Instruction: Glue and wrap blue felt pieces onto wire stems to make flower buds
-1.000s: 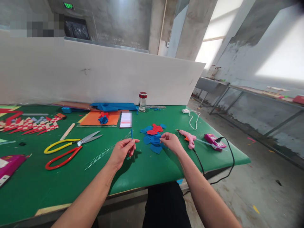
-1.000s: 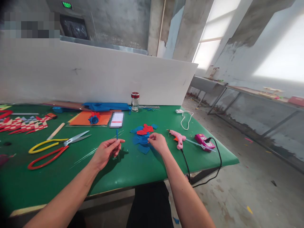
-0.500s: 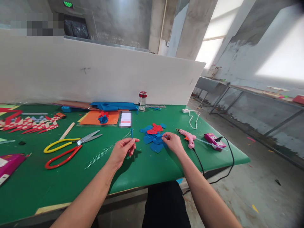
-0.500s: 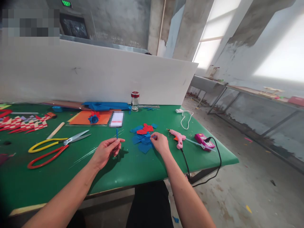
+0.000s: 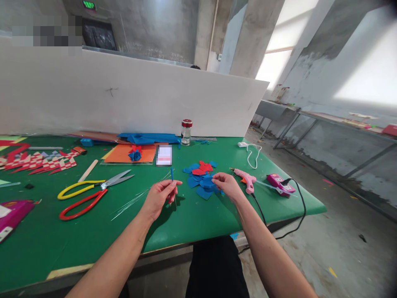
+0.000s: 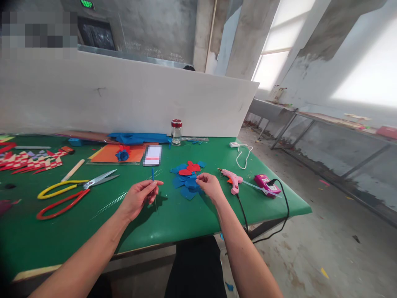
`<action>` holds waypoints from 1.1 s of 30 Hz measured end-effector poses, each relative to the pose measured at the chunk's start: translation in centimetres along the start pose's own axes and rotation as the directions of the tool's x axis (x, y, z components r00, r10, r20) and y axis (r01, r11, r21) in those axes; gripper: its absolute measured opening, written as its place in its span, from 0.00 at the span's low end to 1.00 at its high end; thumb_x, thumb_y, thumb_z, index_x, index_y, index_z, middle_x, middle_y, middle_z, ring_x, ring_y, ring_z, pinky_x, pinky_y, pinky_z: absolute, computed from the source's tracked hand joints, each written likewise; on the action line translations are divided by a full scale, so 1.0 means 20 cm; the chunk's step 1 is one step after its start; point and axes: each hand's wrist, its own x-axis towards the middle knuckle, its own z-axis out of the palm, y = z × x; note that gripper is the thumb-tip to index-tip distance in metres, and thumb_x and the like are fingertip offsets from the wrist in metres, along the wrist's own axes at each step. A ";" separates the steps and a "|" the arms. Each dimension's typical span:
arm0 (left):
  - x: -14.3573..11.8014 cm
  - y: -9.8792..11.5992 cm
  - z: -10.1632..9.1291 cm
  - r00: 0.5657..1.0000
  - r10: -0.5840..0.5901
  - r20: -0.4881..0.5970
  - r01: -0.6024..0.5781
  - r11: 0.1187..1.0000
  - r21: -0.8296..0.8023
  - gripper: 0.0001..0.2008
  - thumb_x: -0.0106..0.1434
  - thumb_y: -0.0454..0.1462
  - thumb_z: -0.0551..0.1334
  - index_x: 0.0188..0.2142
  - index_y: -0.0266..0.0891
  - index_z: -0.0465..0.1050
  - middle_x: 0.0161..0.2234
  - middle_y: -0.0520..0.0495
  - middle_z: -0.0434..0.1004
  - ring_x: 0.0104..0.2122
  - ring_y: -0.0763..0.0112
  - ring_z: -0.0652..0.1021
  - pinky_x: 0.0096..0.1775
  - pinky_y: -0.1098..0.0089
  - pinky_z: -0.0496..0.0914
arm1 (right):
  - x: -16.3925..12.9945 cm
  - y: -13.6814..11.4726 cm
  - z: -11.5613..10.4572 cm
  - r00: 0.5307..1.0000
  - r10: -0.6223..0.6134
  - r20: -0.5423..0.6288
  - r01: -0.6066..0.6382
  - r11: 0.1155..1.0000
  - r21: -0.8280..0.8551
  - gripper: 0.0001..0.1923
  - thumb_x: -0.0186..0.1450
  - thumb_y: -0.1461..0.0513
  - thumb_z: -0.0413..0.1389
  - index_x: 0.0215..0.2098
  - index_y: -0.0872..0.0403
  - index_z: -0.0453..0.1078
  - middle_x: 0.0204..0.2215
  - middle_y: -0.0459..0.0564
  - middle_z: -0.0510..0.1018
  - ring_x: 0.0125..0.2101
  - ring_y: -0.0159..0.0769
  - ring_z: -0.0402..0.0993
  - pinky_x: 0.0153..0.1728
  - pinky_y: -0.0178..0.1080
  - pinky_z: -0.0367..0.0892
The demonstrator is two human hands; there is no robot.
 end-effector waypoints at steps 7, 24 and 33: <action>-0.01 0.01 0.01 1.000 -0.005 -0.003 0.005 1.000 0.022 0.18 0.55 0.48 0.68 0.35 0.35 0.79 0.24 0.52 0.69 0.18 0.79 0.66 0.19 0.75 0.60 | -0.09 -0.08 0.04 0.997 -0.016 0.072 0.009 0.996 0.091 0.13 0.52 0.54 0.60 0.30 0.55 0.70 0.22 0.42 0.71 0.21 0.28 0.63 0.22 0.32 0.59; -0.01 0.01 0.01 1.000 0.005 0.024 -0.005 1.000 0.013 0.16 0.57 0.48 0.67 0.33 0.36 0.78 0.26 0.51 0.72 0.18 0.80 0.67 0.19 0.75 0.61 | -0.33 -0.12 0.23 0.982 -0.045 0.185 0.021 0.991 0.131 0.08 0.56 0.58 0.58 0.31 0.54 0.70 0.24 0.43 0.72 0.24 0.29 0.66 0.27 0.33 0.60; -0.02 0.00 0.00 0.992 -0.061 0.106 0.057 0.998 0.039 0.17 0.59 0.47 0.66 0.42 0.38 0.78 0.25 0.53 0.71 0.16 0.80 0.67 0.19 0.76 0.61 | -0.38 -0.14 0.26 0.979 -0.033 0.201 0.026 0.999 0.035 0.06 0.58 0.60 0.57 0.31 0.54 0.72 0.23 0.42 0.71 0.24 0.30 0.63 0.27 0.33 0.58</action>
